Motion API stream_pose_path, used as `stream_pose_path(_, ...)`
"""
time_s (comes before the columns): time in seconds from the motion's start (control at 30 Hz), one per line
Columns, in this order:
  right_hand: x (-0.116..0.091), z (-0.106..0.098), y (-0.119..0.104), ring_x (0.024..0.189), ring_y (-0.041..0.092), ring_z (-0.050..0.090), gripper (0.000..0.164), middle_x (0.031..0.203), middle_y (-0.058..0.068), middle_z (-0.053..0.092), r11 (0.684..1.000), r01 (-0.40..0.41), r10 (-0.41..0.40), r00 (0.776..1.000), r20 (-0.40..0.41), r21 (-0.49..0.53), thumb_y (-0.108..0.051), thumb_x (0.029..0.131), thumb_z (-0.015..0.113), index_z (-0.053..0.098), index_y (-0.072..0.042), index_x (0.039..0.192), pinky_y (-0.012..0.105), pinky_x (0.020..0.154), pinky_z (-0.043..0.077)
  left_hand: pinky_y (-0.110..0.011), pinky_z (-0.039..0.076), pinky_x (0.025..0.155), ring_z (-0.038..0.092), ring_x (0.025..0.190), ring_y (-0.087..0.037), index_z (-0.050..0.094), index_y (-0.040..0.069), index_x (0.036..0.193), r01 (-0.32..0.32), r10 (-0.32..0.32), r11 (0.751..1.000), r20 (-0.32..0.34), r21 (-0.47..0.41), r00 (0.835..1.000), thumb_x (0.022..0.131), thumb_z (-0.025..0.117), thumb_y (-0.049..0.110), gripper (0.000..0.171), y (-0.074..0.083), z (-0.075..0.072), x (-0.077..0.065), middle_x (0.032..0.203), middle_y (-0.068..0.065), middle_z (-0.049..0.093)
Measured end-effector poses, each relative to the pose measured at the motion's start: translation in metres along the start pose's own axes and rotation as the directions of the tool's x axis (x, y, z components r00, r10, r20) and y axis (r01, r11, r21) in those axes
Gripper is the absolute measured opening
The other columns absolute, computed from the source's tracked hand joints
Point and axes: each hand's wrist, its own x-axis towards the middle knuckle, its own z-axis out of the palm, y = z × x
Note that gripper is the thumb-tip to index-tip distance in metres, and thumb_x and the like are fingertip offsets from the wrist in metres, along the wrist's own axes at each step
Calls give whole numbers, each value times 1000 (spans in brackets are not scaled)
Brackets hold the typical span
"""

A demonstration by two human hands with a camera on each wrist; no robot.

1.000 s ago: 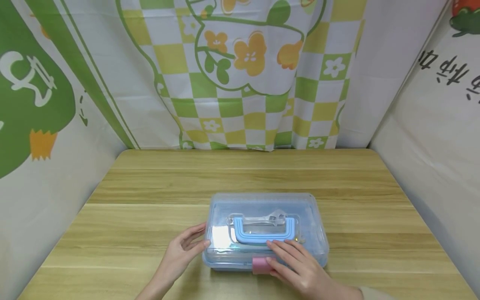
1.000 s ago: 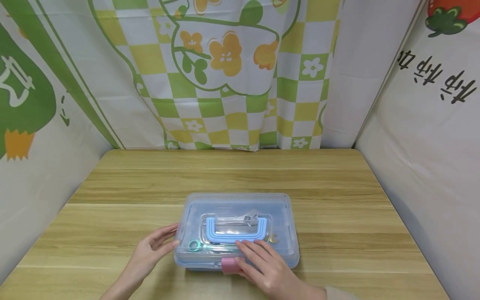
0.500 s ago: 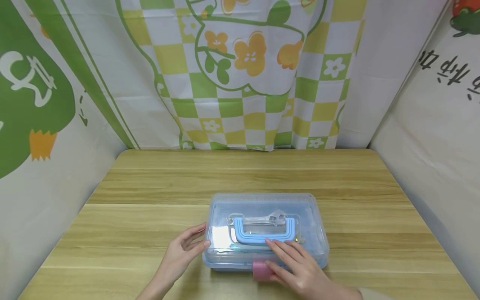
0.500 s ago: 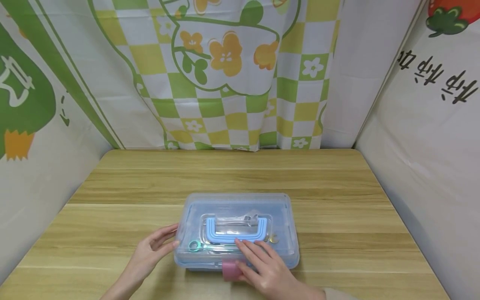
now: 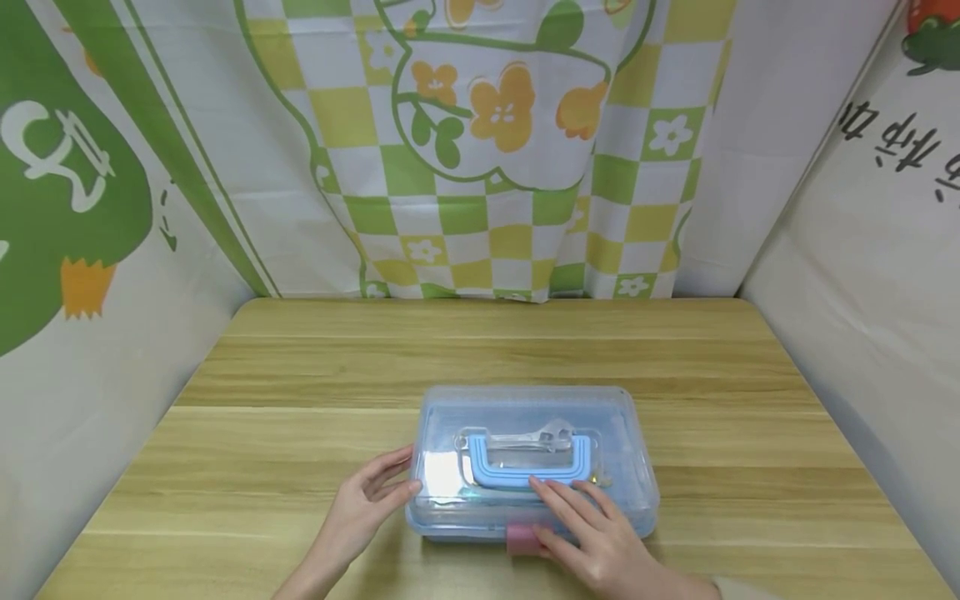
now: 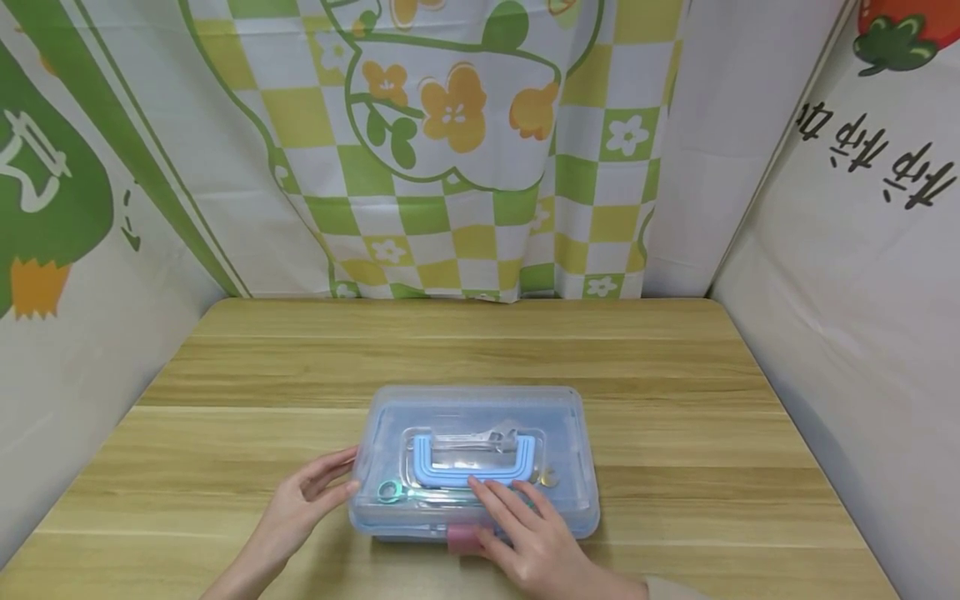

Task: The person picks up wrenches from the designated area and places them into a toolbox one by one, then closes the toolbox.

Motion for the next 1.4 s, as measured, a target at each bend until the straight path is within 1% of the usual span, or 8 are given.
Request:
stream_pose_path(0.13, 0, 3, 0, 90, 35, 58, 28, 104, 28, 57, 998, 21, -22, 1000, -20, -55, -23, 91, 49, 65, -11, 72, 41, 70, 45, -31, 44, 88, 50, 111, -29, 52, 1, 119, 10, -10, 1000, 0, -3, 1000, 78, 66, 11, 45, 1, 0, -1, 122, -16, 51)
stream_pose_path(0.33, -4, 10, -2, 89, 37, 56, 32, 104, 27, 57, 989, 32, -38, 999, -38, -143, -27, 94, 41, 58, -12, 71, 43, 71, 41, -32, 44, 88, 51, 110, -28, 53, 2, 118, 20, -20, 1000, -8, 20, 1000, 77, 67, 14, 45, 0, 0, 0, 121, -15, 53)
stream_pose_path(0.57, -6, 17, -4, 88, 37, 55, 31, 102, 28, 57, 984, 37, -47, 997, -55, -174, -18, 95, 38, 54, -12, 69, 43, 69, 40, -31, 45, 87, 51, 109, -27, 54, 4, 117, 30, -29, 999, -19, 22, 999, 76, 68, 15, 45, 0, 0, 1, 120, -13, 54)
stream_pose_path(0.73, -11, 20, -5, 88, 39, 54, 29, 102, 30, 56, 985, 36, -45, 998, -51, -167, -10, 92, 39, 55, -11, 68, 46, 69, 39, -32, 44, 88, 51, 110, -27, 54, 4, 117, 38, -37, 999, -16, 24, 999, 76, 69, 16, 46, -1, 0, 2, 121, -13, 53)
stream_pose_path(0.87, -13, 20, -6, 89, 38, 54, 29, 103, 29, 56, 985, 24, -31, 999, -40, -171, -10, 93, 38, 56, -11, 69, 45, 69, 39, -32, 44, 88, 50, 110, -27, 54, 4, 117, 38, -37, 999, -11, 21, 999, 76, 68, 16, 45, 0, 0, 2, 121, -13, 53)
stream_pose_path(1.13, -9, 15, -8, 91, 38, 54, 30, 105, 28, 56, 984, 1, -2, 1000, -6, -180, -9, 93, 35, 55, -11, 71, 46, 71, 40, -32, 46, 85, 52, 107, -28, 53, 3, 118, -3, 2, 1000, 29, 26, 1000, 78, 66, 13, 43, -1, -3, 1, 121, -15, 53)
stream_pose_path(1.3, -7, 7, -6, 93, 37, 55, 32, 106, 27, 55, 993, -22, 27, 998, 51, -113, -17, 96, 34, 59, -11, 77, 46, 69, 44, -31, 47, 83, 54, 105, -29, 53, 4, 118, -10, 6, 999, 77, 51, 997, 78, 66, 14, 43, 0, -9, 3, 121, -14, 53)
stream_pose_path(1.4, -2, 1, -1, 93, 36, 56, 31, 105, 26, 57, 998, -12, 15, 998, 56, -54, -25, 95, 38, 61, -10, 80, 45, 69, 46, -31, 47, 83, 54, 105, -29, 54, 4, 117, -27, 17, 995, 106, 92, 994, 79, 65, 16, 42, 1, -14, 3, 119, -15, 54)
